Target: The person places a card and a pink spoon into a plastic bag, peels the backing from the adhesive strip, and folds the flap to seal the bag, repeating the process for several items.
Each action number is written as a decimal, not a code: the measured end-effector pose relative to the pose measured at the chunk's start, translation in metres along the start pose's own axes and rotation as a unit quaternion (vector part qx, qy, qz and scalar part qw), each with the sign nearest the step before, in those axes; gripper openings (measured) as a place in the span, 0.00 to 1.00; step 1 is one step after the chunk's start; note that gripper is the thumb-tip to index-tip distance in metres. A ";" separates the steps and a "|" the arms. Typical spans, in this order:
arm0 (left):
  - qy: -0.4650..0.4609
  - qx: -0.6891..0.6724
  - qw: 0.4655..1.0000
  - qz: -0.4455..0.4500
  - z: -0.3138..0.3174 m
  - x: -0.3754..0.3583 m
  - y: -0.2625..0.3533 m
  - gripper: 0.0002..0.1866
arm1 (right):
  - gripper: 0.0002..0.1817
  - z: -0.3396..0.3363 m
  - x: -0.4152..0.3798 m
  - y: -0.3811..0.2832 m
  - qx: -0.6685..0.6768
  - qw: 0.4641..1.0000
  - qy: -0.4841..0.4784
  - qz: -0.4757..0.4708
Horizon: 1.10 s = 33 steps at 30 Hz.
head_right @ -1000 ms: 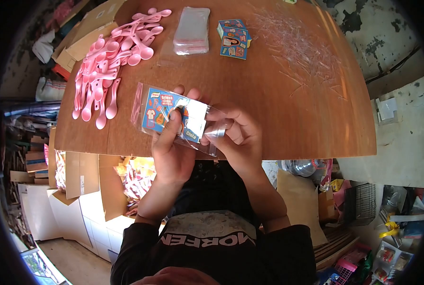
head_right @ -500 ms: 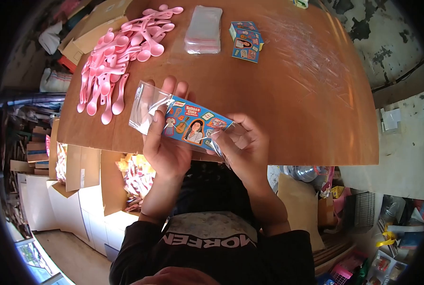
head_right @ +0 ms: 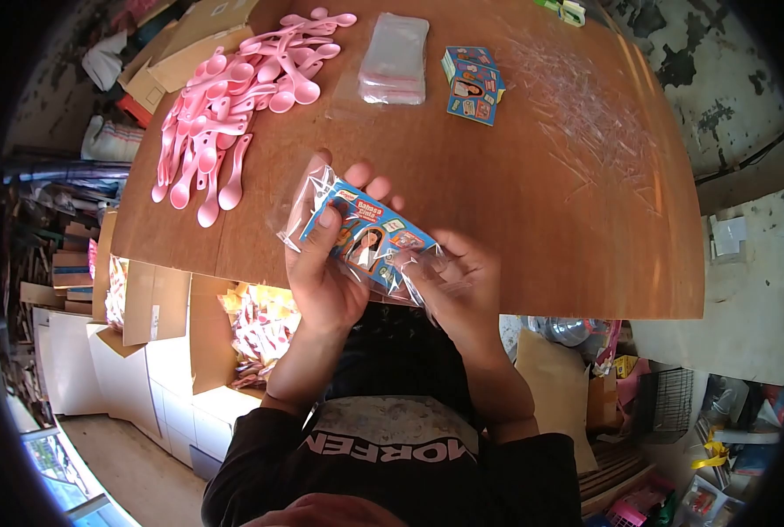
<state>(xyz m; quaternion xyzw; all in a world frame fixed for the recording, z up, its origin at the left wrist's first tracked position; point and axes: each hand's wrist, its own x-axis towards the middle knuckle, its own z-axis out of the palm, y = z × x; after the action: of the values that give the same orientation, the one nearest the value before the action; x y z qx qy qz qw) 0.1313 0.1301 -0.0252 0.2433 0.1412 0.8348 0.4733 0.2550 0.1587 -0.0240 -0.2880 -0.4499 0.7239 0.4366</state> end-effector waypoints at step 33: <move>-0.010 -0.029 0.996 -0.082 -0.002 -0.012 0.004 0.24 | 0.05 0.008 -0.003 0.006 -0.043 0.997 0.001 -0.069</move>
<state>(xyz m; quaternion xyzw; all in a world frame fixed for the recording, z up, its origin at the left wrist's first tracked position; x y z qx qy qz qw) 0.1325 0.1180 -0.0279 0.2252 0.1316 0.7947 0.5482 0.2476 0.1519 -0.0257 -0.2759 -0.4986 0.6717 0.4733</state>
